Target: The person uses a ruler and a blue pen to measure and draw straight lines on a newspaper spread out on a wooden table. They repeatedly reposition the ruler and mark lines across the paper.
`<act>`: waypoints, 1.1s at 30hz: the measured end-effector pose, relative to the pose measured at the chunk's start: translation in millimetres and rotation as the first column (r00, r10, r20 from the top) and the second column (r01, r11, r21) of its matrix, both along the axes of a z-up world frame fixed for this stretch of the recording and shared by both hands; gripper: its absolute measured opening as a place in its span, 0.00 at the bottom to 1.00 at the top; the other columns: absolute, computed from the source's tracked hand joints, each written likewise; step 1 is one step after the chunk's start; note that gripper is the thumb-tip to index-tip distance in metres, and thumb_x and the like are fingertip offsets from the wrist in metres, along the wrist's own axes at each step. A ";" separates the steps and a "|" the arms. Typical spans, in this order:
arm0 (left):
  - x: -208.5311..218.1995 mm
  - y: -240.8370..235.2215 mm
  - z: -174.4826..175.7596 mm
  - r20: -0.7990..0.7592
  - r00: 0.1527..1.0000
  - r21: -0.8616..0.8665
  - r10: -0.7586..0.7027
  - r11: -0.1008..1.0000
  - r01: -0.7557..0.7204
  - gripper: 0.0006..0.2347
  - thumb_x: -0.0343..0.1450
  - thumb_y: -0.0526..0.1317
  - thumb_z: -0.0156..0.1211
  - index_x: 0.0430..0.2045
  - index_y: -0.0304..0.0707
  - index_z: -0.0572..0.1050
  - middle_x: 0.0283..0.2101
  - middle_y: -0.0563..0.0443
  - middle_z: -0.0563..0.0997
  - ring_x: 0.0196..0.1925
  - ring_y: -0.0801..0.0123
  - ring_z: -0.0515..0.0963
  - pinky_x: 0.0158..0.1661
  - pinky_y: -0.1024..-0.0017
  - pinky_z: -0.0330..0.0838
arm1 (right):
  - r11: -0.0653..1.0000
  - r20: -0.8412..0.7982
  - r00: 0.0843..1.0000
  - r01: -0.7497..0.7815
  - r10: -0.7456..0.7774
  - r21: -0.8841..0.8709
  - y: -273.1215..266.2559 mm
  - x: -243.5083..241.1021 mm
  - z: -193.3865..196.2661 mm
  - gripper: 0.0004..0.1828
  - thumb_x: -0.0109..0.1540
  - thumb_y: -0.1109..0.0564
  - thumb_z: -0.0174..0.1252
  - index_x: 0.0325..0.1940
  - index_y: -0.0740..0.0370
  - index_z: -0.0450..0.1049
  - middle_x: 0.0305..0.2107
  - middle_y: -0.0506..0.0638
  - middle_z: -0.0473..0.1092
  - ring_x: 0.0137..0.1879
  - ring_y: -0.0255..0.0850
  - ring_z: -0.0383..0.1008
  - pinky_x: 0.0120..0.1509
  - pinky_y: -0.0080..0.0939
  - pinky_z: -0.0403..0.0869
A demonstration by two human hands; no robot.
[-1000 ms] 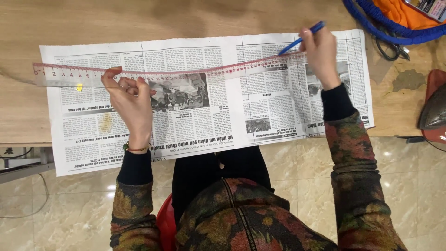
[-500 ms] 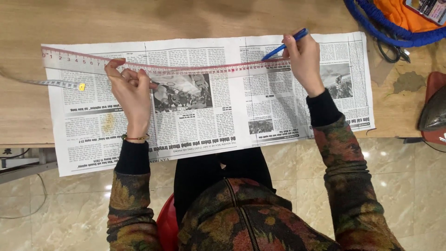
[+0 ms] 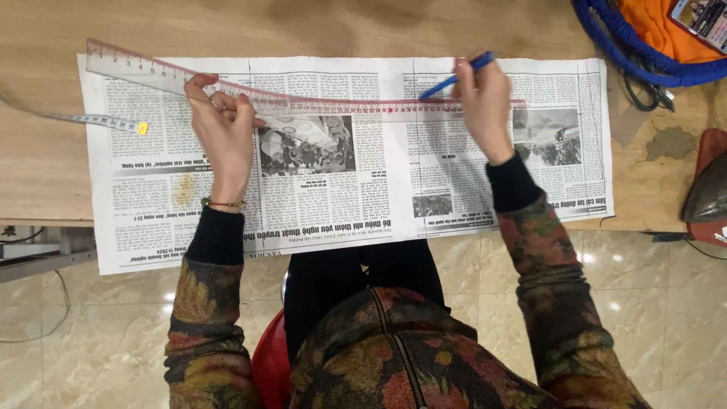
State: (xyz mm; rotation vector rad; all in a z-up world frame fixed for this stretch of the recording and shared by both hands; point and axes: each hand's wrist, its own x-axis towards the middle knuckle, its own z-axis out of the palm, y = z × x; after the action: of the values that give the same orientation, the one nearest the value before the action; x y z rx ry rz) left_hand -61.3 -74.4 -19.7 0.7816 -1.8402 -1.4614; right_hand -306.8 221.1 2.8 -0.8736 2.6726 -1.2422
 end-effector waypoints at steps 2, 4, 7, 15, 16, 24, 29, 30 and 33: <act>-2.5 -3.7 -2.9 0.047 0.999 -0.033 0.007 0.999 -0.005 0.16 0.73 0.20 0.48 0.51 0.34 0.57 0.27 0.54 0.71 0.20 0.72 0.77 0.24 0.77 0.83 | 0.987 0.062 0.994 -0.076 0.085 -0.142 -21.7 9.1 -12.7 0.05 0.74 0.58 0.50 0.45 0.61 0.69 0.29 0.48 0.73 0.30 0.35 0.76 0.34 0.33 0.77; -4.4 -3.6 -3.9 0.005 1.000 0.011 0.007 1.000 -0.007 0.15 0.73 0.21 0.48 0.50 0.35 0.58 0.27 0.53 0.70 0.21 0.72 0.76 0.26 0.77 0.85 | 0.979 0.046 0.989 -0.131 0.140 -0.158 -39.7 26.8 6.7 0.09 0.74 0.54 0.50 0.44 0.59 0.69 0.27 0.48 0.74 0.31 0.35 0.77 0.34 0.33 0.75; 1.1 -14.2 -6.5 -0.051 0.999 0.187 0.018 0.982 -0.008 0.15 0.72 0.22 0.47 0.50 0.39 0.59 0.28 0.52 0.72 0.23 0.70 0.78 0.31 0.73 0.87 | 0.966 0.025 0.990 -0.131 0.140 -0.222 -35.2 22.1 8.2 0.10 0.75 0.51 0.48 0.45 0.59 0.69 0.27 0.48 0.74 0.32 0.36 0.76 0.38 0.35 0.75; 57.5 -73.7 -22.9 -0.023 0.982 0.458 0.187 0.875 -0.156 0.12 0.71 0.33 0.68 0.43 0.47 0.70 0.34 0.52 0.82 0.29 0.71 0.84 0.31 0.76 0.82 | 0.979 -0.029 0.999 -0.045 0.040 -0.199 17.3 11.9 25.4 0.10 0.77 0.53 0.47 0.45 0.61 0.67 0.25 0.49 0.71 0.33 0.37 0.73 0.49 0.44 0.71; 64.4 -78.5 -23.5 -0.029 0.980 0.482 0.195 0.862 -0.157 0.13 0.72 0.32 0.69 0.43 0.47 0.70 0.31 0.56 0.80 0.30 0.72 0.83 0.33 0.77 0.79 | 0.983 -0.029 0.999 -0.044 0.040 -0.177 16.6 14.0 25.4 0.11 0.77 0.52 0.48 0.45 0.60 0.67 0.25 0.48 0.72 0.33 0.37 0.73 0.46 0.42 0.69; 55.7 -72.5 -21.5 -0.097 0.962 0.517 0.255 0.839 -0.170 0.15 0.74 0.25 0.66 0.43 0.47 0.68 0.25 0.57 0.77 0.29 0.72 0.84 0.34 0.79 0.81 | 0.987 -0.063 0.995 -0.089 0.081 -0.133 9.1 16.7 25.9 0.13 0.78 0.51 0.49 0.44 0.60 0.66 0.26 0.48 0.73 0.34 0.37 0.74 0.46 0.42 0.70; 39.5 -60.4 -21.1 -0.135 0.967 0.398 0.216 0.905 -0.147 0.14 0.74 0.24 0.64 0.41 0.45 0.66 0.23 0.55 0.77 0.29 0.68 0.84 0.36 0.73 0.85 | 0.994 -0.075 0.994 -0.085 0.080 -0.074 8.1 13.9 24.1 0.13 0.78 0.51 0.48 0.44 0.60 0.66 0.26 0.49 0.74 0.32 0.37 0.75 0.39 0.39 0.69; 40.3 -60.6 -16.5 -0.135 0.967 0.399 0.216 0.905 -0.146 0.14 0.74 0.24 0.64 0.41 0.45 0.66 0.23 0.55 0.77 0.29 0.68 0.84 0.36 0.73 0.85 | 0.994 -0.076 0.994 -0.085 0.079 -0.073 8.3 13.7 24.2 0.13 0.78 0.51 0.48 0.44 0.60 0.66 0.26 0.49 0.74 0.32 0.37 0.75 0.39 0.39 0.69; 44.6 -66.9 -7.0 -0.121 0.976 0.408 0.180 0.905 -0.116 0.15 0.74 0.23 0.63 0.42 0.46 0.66 0.24 0.55 0.78 0.28 0.68 0.84 0.39 0.72 0.86 | 0.994 -0.059 0.995 -0.089 0.085 -0.069 7.3 13.9 24.2 0.13 0.78 0.50 0.48 0.44 0.59 0.66 0.26 0.49 0.74 0.32 0.36 0.75 0.38 0.39 0.69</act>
State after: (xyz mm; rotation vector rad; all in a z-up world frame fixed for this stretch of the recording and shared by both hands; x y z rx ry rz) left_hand -16.7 -141.4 -26.7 0.9480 -1.3485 -1.7691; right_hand -292.9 228.4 27.0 -1.0371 2.6154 -1.3204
